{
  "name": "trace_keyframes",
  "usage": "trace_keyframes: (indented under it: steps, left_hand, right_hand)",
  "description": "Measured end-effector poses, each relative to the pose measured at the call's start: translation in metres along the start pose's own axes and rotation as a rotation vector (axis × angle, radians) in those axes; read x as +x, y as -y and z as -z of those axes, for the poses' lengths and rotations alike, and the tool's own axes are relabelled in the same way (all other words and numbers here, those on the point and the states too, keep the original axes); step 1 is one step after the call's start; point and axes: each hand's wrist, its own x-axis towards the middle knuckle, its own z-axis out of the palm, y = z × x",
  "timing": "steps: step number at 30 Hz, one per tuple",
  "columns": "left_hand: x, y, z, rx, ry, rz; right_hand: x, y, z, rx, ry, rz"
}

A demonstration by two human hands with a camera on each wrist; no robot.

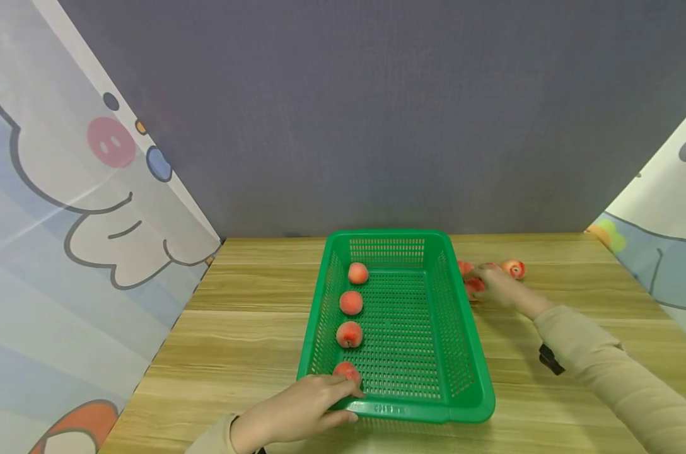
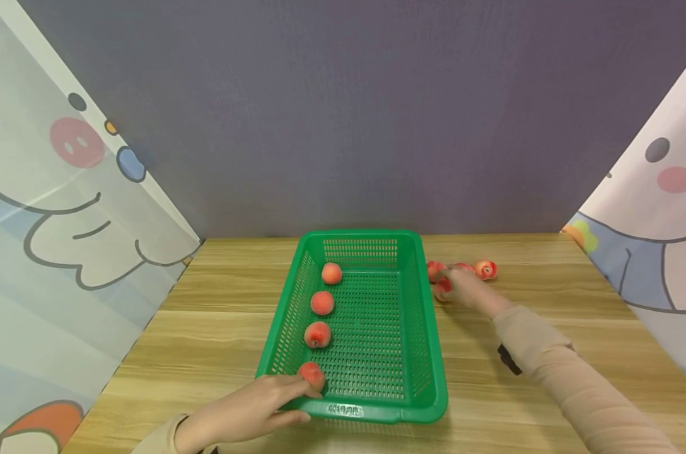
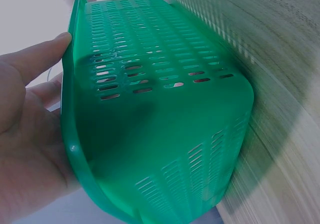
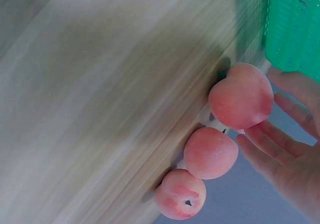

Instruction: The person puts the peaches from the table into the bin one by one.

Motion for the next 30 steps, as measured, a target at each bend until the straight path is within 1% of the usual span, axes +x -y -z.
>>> trace_keyframes:
  steps: [4, 8, 16, 20, 30]
  left_hand:
    - [-0.0002, 0.0003, -0.0003, -0.001, 0.002, 0.003]
    - [-0.0003, 0.0007, -0.0012, -0.005, -0.003, -0.003]
    - [-0.0003, 0.0010, -0.0026, -0.004, -0.008, -0.008]
    - [-0.0005, 0.0009, -0.0021, -0.004, -0.006, -0.005]
    - [0.0005, 0.0003, 0.0001, -0.016, -0.007, -0.005]
  right_hand:
    - [-0.0026, -0.0006, -0.0031, 0.024, 0.015, -0.005]
    - [-0.0050, -0.0007, -0.0054, -0.001, 0.011, 0.013]
    - [-0.0035, -0.0016, -0.0065, -0.022, 0.013, 0.013]
    - [-0.0025, -0.0028, -0.0074, -0.028, 0.001, 0.024]
    - [0.0005, -0.0052, -0.0088, -0.025, -0.019, 0.018]
